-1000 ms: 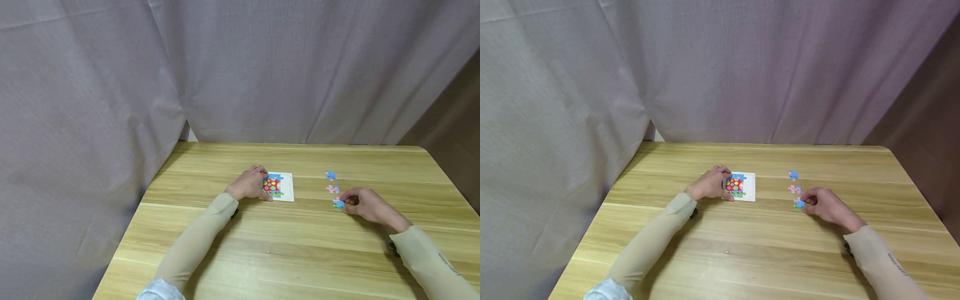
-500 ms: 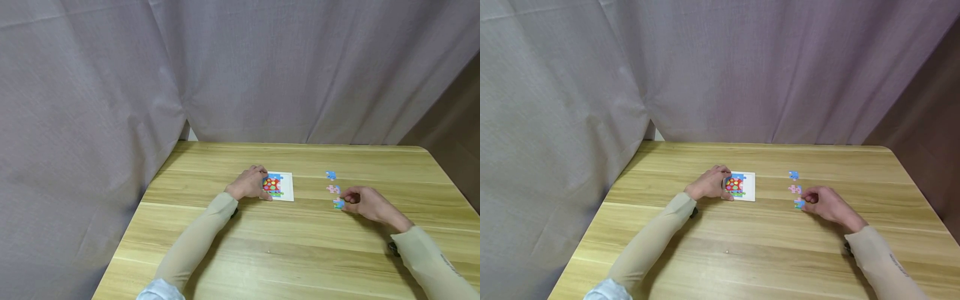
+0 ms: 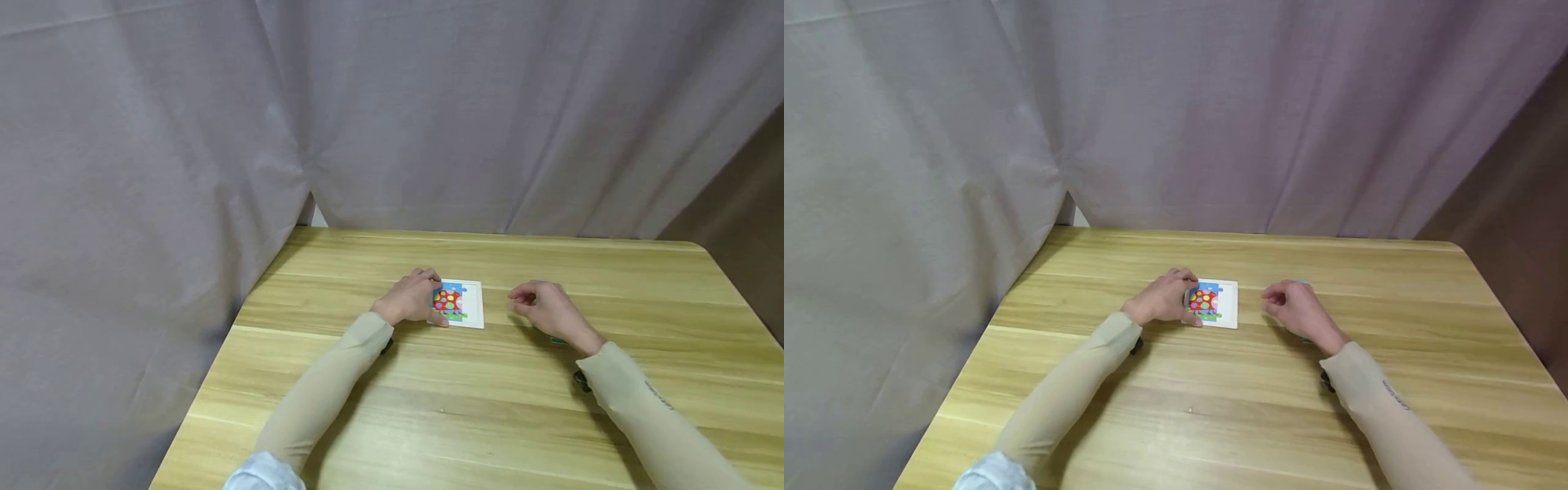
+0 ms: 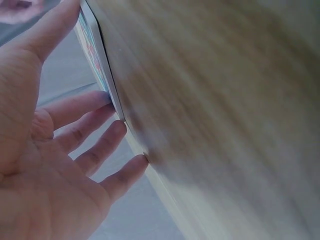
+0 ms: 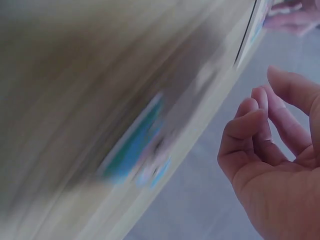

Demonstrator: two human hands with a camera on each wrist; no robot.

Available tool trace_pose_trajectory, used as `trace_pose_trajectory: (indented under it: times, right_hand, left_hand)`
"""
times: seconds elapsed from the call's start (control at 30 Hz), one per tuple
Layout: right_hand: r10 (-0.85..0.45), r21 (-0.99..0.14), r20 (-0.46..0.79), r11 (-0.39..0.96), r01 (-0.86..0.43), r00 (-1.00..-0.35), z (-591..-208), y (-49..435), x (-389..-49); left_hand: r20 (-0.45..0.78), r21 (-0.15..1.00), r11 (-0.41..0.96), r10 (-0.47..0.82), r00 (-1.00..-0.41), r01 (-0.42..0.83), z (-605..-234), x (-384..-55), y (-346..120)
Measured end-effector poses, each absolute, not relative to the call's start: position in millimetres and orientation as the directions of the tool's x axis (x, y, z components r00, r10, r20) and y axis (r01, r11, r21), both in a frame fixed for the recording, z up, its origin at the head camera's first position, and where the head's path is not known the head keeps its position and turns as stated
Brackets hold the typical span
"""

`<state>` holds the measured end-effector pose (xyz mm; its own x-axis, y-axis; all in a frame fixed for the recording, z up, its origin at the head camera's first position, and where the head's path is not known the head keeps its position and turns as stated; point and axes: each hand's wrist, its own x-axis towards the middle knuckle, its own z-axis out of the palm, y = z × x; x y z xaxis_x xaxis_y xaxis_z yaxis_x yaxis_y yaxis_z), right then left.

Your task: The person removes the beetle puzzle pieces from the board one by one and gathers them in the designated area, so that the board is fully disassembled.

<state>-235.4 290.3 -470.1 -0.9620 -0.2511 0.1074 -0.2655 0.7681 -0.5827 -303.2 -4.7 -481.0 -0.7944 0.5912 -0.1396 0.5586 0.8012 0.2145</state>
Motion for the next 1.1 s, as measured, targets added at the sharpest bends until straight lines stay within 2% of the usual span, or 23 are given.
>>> trace_pose_trajectory:
  times: [0.5, 0.73, 0.97, 1.1]
  right_hand:
    - [-0.312, -0.561, 0.072, 0.773, -0.297, -0.947, -487.9, 226.6, -286.9]
    - [-0.334, -0.512, 0.071, 0.796, -0.322, -0.940, -487.7, 217.4, -297.5]
    - [-0.309, -0.526, -0.023, 0.813, -0.251, -0.951, -483.6, 212.1, -301.5]
    - [-0.301, -0.529, -0.023, 0.813, -0.243, -0.953, -484.3, 210.7, -302.5]
  left_hand:
    - [-0.128, 0.213, 0.797, 0.597, -0.792, 0.566, -484.1, -306.6, -4.9]
    - [-0.127, 0.196, 0.800, 0.594, -0.795, 0.567, -484.4, -305.8, -3.6]
    - [-0.122, 0.201, 0.800, 0.593, -0.796, 0.565, -485.8, -305.7, -5.2]
    - [-0.124, 0.202, 0.801, 0.592, -0.797, 0.564, -485.6, -305.8, -6.6]
